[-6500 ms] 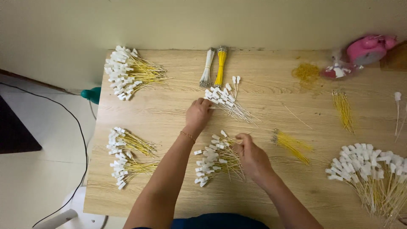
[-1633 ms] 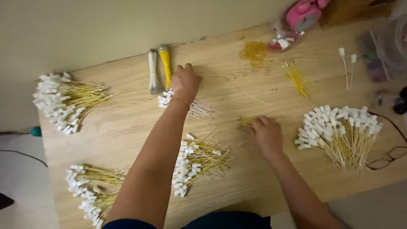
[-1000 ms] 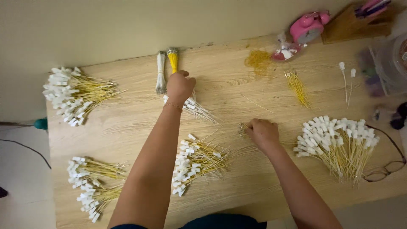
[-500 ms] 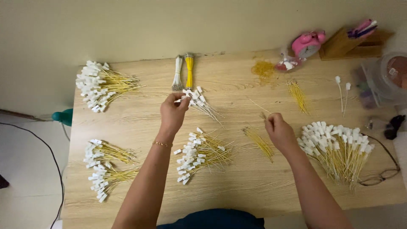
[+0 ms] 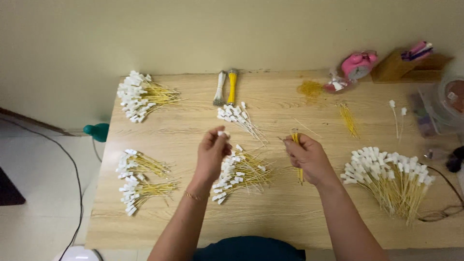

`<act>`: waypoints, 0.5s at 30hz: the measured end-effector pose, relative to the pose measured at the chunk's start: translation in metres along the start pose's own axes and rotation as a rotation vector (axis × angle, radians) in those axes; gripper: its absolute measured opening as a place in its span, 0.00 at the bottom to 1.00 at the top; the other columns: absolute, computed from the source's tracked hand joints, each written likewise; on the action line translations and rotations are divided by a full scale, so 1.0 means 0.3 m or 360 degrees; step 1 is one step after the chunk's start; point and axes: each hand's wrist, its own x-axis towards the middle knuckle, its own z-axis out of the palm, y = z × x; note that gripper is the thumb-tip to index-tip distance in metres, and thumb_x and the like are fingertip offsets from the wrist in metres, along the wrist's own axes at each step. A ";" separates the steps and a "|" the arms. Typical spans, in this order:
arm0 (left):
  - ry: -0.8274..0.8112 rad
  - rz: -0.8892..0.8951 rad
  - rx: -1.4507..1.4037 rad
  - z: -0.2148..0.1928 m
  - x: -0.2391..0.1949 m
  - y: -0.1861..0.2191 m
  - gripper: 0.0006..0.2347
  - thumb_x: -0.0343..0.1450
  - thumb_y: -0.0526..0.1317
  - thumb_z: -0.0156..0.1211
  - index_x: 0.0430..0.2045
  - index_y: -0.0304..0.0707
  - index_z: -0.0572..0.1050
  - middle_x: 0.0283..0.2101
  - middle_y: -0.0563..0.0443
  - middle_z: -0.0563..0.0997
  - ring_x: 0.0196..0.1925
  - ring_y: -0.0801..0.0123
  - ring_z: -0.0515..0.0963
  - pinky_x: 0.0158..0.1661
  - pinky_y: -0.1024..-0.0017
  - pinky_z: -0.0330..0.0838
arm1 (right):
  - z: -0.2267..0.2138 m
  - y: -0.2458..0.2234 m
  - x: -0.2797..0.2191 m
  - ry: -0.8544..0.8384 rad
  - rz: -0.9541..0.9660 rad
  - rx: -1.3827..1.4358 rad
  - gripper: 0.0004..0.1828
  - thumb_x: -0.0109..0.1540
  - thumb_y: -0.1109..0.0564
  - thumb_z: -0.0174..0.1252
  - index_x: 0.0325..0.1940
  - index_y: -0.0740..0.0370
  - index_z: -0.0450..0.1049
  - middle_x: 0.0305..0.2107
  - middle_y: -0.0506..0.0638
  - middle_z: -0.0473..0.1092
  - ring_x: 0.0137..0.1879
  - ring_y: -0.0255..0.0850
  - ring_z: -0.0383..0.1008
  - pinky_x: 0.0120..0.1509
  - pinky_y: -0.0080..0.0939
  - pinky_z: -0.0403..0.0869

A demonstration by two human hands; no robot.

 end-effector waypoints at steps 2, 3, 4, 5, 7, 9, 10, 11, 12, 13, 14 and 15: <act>-0.0025 -0.0039 -0.0002 -0.016 -0.058 -0.028 0.11 0.76 0.34 0.54 0.52 0.32 0.69 0.37 0.48 0.74 0.29 0.71 0.78 0.29 0.78 0.79 | 0.030 0.006 -0.013 -0.0094 -0.0016 0.0020 0.04 0.65 0.61 0.58 0.44 0.61 0.72 0.20 0.42 0.58 0.21 0.24 0.56 0.20 0.22 0.56; -0.0060 -0.0086 -0.0007 -0.023 -0.087 -0.042 0.12 0.76 0.32 0.54 0.53 0.31 0.69 0.37 0.46 0.75 0.30 0.68 0.78 0.29 0.75 0.80 | 0.045 0.009 -0.020 -0.0176 -0.0029 0.0038 0.04 0.65 0.61 0.57 0.44 0.61 0.72 0.21 0.43 0.59 0.20 0.25 0.57 0.20 0.22 0.56; -0.0049 -0.0079 -0.0012 -0.023 -0.111 -0.043 0.12 0.76 0.32 0.54 0.53 0.31 0.69 0.37 0.46 0.75 0.30 0.68 0.78 0.29 0.75 0.80 | 0.066 -0.007 -0.032 -0.0189 -0.0029 0.0033 0.04 0.65 0.61 0.57 0.44 0.61 0.72 0.21 0.43 0.59 0.20 0.25 0.57 0.20 0.22 0.56; -0.0114 -0.0055 0.0018 -0.023 -0.134 -0.044 0.11 0.76 0.32 0.53 0.53 0.33 0.70 0.36 0.47 0.75 0.29 0.70 0.78 0.28 0.76 0.79 | 0.087 -0.023 -0.045 -0.0222 -0.0010 0.0018 0.03 0.67 0.59 0.56 0.43 0.60 0.71 0.20 0.43 0.58 0.20 0.25 0.55 0.19 0.23 0.55; -0.0166 -0.0028 0.0044 -0.022 -0.175 -0.049 0.11 0.76 0.31 0.52 0.53 0.35 0.71 0.35 0.48 0.74 0.28 0.71 0.78 0.28 0.77 0.79 | 0.111 -0.030 -0.054 -0.0267 0.0013 -0.0003 0.03 0.68 0.58 0.55 0.43 0.59 0.70 0.20 0.43 0.56 0.19 0.26 0.53 0.19 0.24 0.54; -0.0266 -0.0007 0.0175 -0.013 -0.205 -0.059 0.07 0.76 0.32 0.54 0.45 0.35 0.77 0.31 0.47 0.75 0.25 0.69 0.79 0.26 0.75 0.79 | 0.110 -0.010 -0.049 -0.0315 0.0003 0.0046 0.04 0.71 0.56 0.50 0.44 0.58 0.66 0.20 0.45 0.54 0.18 0.27 0.51 0.19 0.25 0.53; -0.0269 -0.0013 0.0173 -0.015 -0.217 -0.060 0.07 0.76 0.32 0.54 0.45 0.35 0.77 0.31 0.47 0.75 0.25 0.69 0.79 0.26 0.75 0.79 | 0.104 -0.025 -0.051 -0.0310 0.0007 0.0046 0.04 0.71 0.56 0.50 0.44 0.58 0.66 0.20 0.45 0.54 0.18 0.27 0.51 0.19 0.25 0.53; -0.0279 0.0015 0.0248 -0.016 -0.226 -0.062 0.07 0.76 0.31 0.54 0.45 0.34 0.77 0.30 0.49 0.74 0.25 0.71 0.78 0.25 0.77 0.78 | 0.096 -0.041 -0.052 -0.0308 0.0019 0.0095 0.05 0.71 0.55 0.49 0.44 0.57 0.65 0.20 0.44 0.55 0.18 0.27 0.52 0.19 0.25 0.53; -0.0297 0.0041 0.0323 -0.011 -0.234 -0.066 0.07 0.75 0.30 0.54 0.44 0.34 0.78 0.30 0.50 0.73 0.25 0.73 0.77 0.25 0.78 0.76 | 0.084 -0.057 -0.053 -0.0297 0.0030 0.0146 0.05 0.72 0.53 0.48 0.44 0.56 0.63 0.21 0.44 0.55 0.18 0.28 0.52 0.19 0.26 0.54; -0.0309 0.0032 0.0322 -0.010 -0.249 -0.064 0.07 0.75 0.30 0.54 0.44 0.34 0.78 0.30 0.50 0.73 0.25 0.73 0.77 0.25 0.78 0.76 | 0.073 -0.054 -0.049 -0.0282 0.0033 0.0146 0.05 0.72 0.53 0.48 0.44 0.56 0.63 0.21 0.44 0.55 0.18 0.28 0.52 0.19 0.26 0.54; -0.0333 0.0035 0.0420 -0.007 -0.260 -0.062 0.07 0.75 0.31 0.56 0.43 0.34 0.79 0.27 0.52 0.73 0.23 0.74 0.76 0.23 0.79 0.75 | 0.060 -0.053 -0.043 -0.0267 0.0042 0.0269 0.04 0.72 0.54 0.47 0.44 0.55 0.62 0.20 0.45 0.54 0.17 0.29 0.51 0.18 0.27 0.53; -0.0356 0.0039 0.0519 -0.003 -0.271 -0.058 0.06 0.74 0.32 0.59 0.42 0.35 0.80 0.24 0.53 0.74 0.22 0.75 0.76 0.22 0.80 0.74 | 0.047 -0.053 -0.037 -0.0251 0.0051 0.0391 0.03 0.72 0.56 0.45 0.45 0.54 0.61 0.20 0.45 0.52 0.16 0.29 0.49 0.18 0.27 0.52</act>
